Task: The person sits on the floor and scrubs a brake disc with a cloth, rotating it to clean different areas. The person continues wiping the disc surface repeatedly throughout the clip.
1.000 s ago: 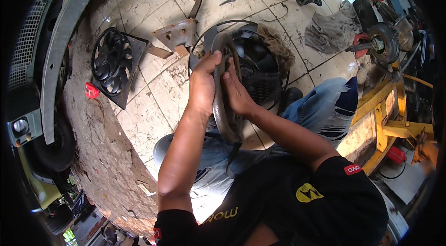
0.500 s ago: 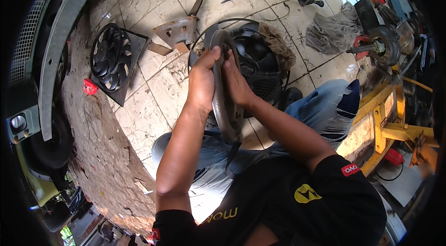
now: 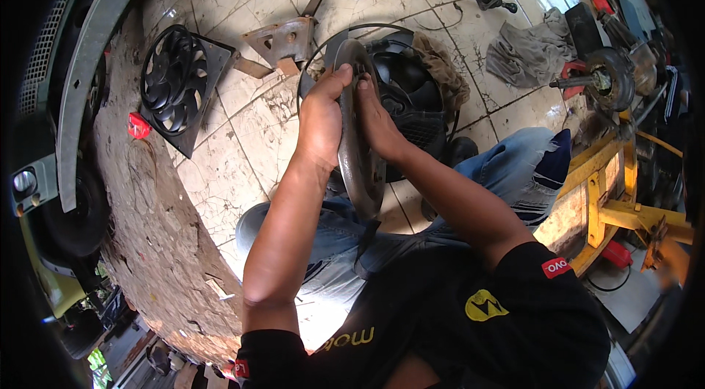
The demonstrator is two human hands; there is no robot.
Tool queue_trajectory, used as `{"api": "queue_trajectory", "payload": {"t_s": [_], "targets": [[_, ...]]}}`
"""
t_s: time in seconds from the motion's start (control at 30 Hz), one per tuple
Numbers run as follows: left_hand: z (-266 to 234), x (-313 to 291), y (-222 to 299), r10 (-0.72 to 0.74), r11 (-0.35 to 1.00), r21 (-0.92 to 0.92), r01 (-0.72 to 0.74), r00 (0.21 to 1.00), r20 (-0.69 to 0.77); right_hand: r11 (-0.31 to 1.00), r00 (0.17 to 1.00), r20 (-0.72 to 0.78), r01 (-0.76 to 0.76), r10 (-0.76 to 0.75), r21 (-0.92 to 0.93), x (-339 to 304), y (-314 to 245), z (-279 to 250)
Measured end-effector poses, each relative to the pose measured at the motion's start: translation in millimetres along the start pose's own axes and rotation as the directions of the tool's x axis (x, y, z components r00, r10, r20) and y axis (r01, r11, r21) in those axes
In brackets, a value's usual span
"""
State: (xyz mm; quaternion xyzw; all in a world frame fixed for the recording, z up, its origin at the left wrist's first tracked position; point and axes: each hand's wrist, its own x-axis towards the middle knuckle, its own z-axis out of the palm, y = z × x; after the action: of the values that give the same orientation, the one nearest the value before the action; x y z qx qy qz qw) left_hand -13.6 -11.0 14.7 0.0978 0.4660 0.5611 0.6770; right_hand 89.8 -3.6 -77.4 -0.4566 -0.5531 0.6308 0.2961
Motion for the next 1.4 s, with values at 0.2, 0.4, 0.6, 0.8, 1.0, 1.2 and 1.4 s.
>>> {"api": "queue_trajectory", "payload": {"t_s": [0.2, 0.4, 0.6, 0.8, 1.0, 1.2, 1.4], "targets": [[-1, 2, 0, -0.007, 1.0, 0.022, 0.008, 0.998, -0.057, 0.997, 0.997, 0.014, 0.075, -0.075, -0.015, -9, 9, 8], [-11, 9, 3, -0.028, 1.0, 0.008, 0.028, 1.0, 0.007, 0.997, 0.998, 0.064, 0.015, -0.02, 0.077, -5, 14, 8], [5, 1, 9, -0.028, 0.999, -0.039, 0.025, 0.997, -0.067, 0.987, 0.998, 0.055, -0.029, 0.021, 0.156, 3, 8, 4], [2, 0, 10, -0.08, 0.997, -0.011, 0.08, 0.996, -0.031, 0.97, 1.0, 0.005, -0.001, 0.0, 0.244, -8, 6, 2], [10, -1, 9, -0.085, 0.996, -0.012, 0.085, 0.995, -0.053, 0.834, 0.971, -0.231, 0.078, 0.06, 0.546, 1, 32, 3], [2, 5, 8, -0.1, 0.995, -0.009, 0.099, 0.995, -0.024, 0.749, 0.983, -0.153, 0.028, 0.099, 0.663, -8, 36, -2], [1, 6, 1, -0.011, 0.996, 0.083, 0.015, 0.999, -0.047, 0.925, 0.979, -0.114, 0.195, -0.167, 0.326, -16, 33, 5]]}}
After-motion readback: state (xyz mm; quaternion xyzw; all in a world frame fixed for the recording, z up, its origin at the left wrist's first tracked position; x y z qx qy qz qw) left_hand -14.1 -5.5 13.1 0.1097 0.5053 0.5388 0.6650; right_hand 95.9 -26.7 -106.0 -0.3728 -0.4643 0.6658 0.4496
